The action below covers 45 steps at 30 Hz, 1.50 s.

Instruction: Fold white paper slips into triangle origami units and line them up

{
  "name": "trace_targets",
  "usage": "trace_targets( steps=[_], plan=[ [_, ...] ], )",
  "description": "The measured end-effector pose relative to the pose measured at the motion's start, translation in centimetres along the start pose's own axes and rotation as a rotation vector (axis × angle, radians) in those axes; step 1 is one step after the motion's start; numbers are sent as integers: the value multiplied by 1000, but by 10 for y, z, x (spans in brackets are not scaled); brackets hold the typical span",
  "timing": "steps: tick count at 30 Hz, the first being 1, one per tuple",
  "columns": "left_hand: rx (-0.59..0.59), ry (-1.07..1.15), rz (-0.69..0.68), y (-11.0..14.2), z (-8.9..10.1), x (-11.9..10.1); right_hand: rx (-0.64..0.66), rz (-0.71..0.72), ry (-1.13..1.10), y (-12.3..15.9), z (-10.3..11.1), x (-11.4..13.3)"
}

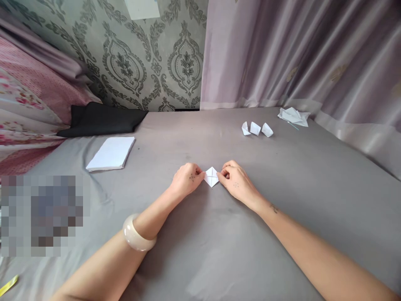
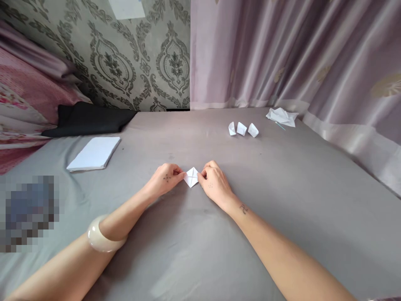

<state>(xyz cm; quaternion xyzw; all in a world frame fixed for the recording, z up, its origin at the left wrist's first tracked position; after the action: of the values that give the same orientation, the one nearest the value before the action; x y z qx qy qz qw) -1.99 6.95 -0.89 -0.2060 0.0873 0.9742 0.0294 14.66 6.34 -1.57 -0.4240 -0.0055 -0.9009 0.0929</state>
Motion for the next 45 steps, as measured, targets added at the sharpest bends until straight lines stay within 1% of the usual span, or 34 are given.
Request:
trace_targets(
  steps=[5,13,17,20,22,25,27,29,31,34,36,37,40,42,43,45],
  plan=[
    [52,51,53,-2,0,1,-1,-22,-39,-1,1,-2],
    [72,108,43,-5,-3,3,4,-27,-64,-3,2,-2],
    [80,105,54,-6,-3,3,11,-50,-73,-3,0,-3],
    [108,77,60,-6,-5,3,35,-68,-72,-4,1,-4],
    [87,35,50,-5,-7,3,49,-71,-61,-6,3,-6],
    [-26,-23,-29,-1,-7,0,46,-69,-37,-8,9,-10],
    [-83,-41,-136,4,-8,-6,44,-60,-34,-10,12,-11],
    [-99,-55,-252,9,-9,-13,49,-54,-44,-10,14,-12],
    [-98,-65,-333,13,-10,-18,49,-54,-51,-10,15,-13],
    [-94,-65,-365,14,-9,-19,46,-44,-57,-8,16,-12],
    [-97,-58,-371,14,-9,-18,11,-12,-84,-5,18,-8],
    [-100,-55,-373,13,-9,-17,-17,26,-100,-3,19,-5],
    [-115,-42,-380,12,-9,-16,-66,239,-101,10,17,15],
    [-120,-25,-386,11,-11,-15,-34,361,-29,22,9,29],
    [-123,-13,-386,10,-11,-15,-15,391,37,27,4,34],
    [-127,27,-381,8,-11,-15,33,380,218,35,-6,40]
  ],
)
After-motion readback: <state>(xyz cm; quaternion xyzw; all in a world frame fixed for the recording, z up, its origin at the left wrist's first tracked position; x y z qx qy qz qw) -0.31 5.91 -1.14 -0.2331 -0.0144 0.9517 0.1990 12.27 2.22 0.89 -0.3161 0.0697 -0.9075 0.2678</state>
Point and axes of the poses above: each hand's wrist, its own y-axis away from the middle knuckle, its own z-axis out of the back of the hand, x = y × z, the point moved 6 cm from there along -y, towards the middle knuckle, and after that the axes turned 10 degrees about -y, right-handed, at the moved point
